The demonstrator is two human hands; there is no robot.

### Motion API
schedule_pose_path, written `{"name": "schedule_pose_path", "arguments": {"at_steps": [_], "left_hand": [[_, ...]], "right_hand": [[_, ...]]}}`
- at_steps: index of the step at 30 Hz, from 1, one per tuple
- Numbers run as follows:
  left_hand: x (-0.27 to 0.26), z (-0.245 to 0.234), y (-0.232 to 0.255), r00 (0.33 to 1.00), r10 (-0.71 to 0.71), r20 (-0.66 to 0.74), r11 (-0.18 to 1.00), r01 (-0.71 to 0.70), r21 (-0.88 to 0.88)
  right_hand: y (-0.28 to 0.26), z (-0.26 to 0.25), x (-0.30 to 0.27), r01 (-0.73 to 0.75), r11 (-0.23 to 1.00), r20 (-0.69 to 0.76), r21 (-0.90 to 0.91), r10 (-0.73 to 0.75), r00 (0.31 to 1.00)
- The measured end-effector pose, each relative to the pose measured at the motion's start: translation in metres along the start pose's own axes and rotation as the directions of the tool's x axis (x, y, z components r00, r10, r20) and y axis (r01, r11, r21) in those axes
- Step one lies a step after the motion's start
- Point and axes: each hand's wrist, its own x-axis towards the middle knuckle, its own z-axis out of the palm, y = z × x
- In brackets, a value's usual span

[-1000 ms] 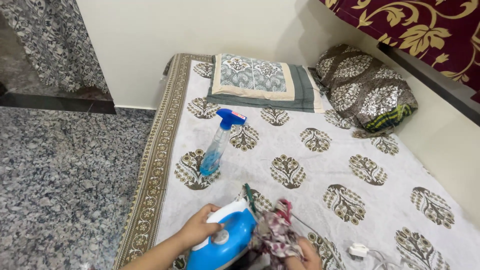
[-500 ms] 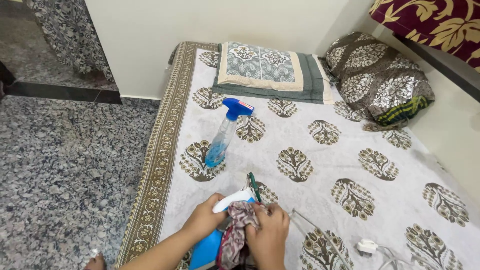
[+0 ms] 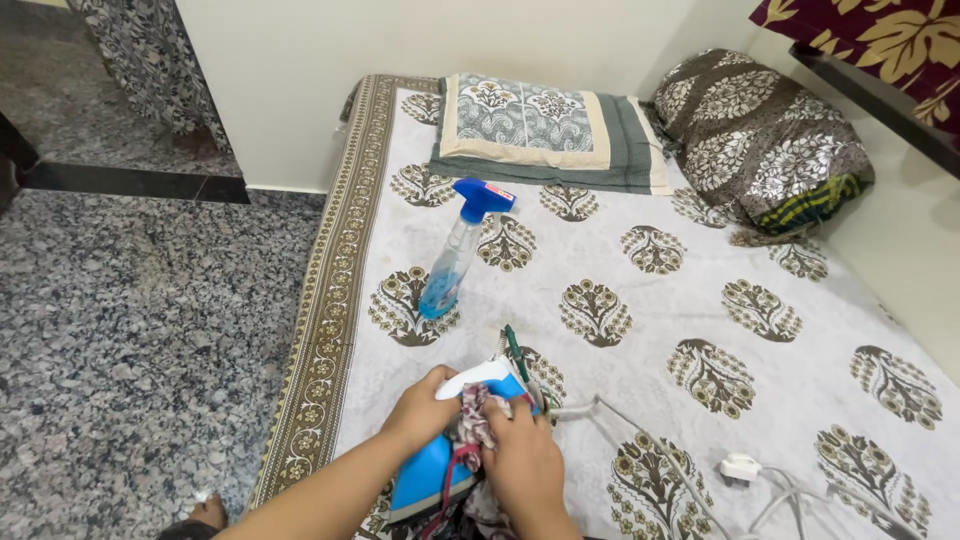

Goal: Ironing a piece of cloth on a bed.

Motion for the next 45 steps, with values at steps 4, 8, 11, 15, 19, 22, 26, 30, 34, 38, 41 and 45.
{"name": "schedule_pose_path", "arguments": {"at_steps": [4, 8, 11, 15, 19, 22, 26, 30, 34, 38, 41, 45], "left_hand": [[0.003, -0.007, -0.008, 1.000, -0.027, -0.015, 0.999, 0.027, 0.020], [-0.002, -0.013, -0.008, 0.999, -0.036, -0.033, 0.999, 0.036, 0.008], [-0.014, -0.014, 0.010, 0.999, -0.034, -0.040, 0.999, 0.036, 0.037], [-0.022, -0.015, 0.031, 1.000, -0.008, -0.019, 0.986, 0.011, 0.165], [-0.012, -0.018, 0.030, 0.999, -0.043, -0.022, 0.975, 0.047, 0.218], [-0.009, -0.020, 0.026, 0.997, -0.061, -0.048, 0.968, 0.071, 0.240], [0.005, -0.014, 0.013, 0.998, -0.014, -0.064, 0.969, 0.029, 0.246], [0.002, -0.010, 0.013, 0.994, 0.042, -0.099, 0.955, -0.011, 0.298], [0.008, -0.009, 0.012, 0.995, 0.072, -0.072, 0.924, -0.040, 0.380], [0.014, -0.010, 0.028, 0.999, 0.047, -0.017, 0.908, -0.036, 0.417], [0.025, 0.001, 0.041, 0.997, 0.070, 0.045, 0.889, -0.083, 0.451], [0.029, 0.032, 0.067, 0.984, 0.155, 0.084, 0.848, -0.176, 0.500]], "right_hand": [[-0.022, 0.031, -0.024, 0.159, 0.984, -0.034, -0.086, -0.162, 0.986], [-0.024, 0.031, -0.027, 0.352, 0.922, 0.056, -0.158, -0.348, 0.936], [-0.001, 0.008, -0.010, 0.235, 0.957, 0.069, -0.172, -0.227, 0.972], [0.036, -0.016, 0.012, -0.171, 0.981, -0.048, -0.089, 0.168, 0.985], [0.035, -0.001, 0.016, -0.054, 0.994, -0.174, -0.099, 0.036, 0.984], [0.031, -0.010, 0.018, -0.077, 0.996, -0.101, -0.055, 0.071, 0.992], [0.037, -0.004, 0.027, -0.093, 0.993, -0.084, -0.074, 0.087, 0.993], [0.037, -0.001, 0.029, -0.091, 0.996, -0.139, 0.003, 0.090, 0.986], [0.027, -0.015, 0.019, -0.024, 0.999, -0.072, 0.021, 0.026, 0.997], [0.025, -0.018, 0.008, -0.006, 0.999, -0.099, 0.046, 0.010, 0.995], [0.031, -0.019, 0.001, -0.035, 0.996, -0.044, 0.080, 0.039, 0.998], [0.047, -0.022, -0.012, -0.015, 0.995, -0.185, 0.100, 0.034, 0.982]]}}
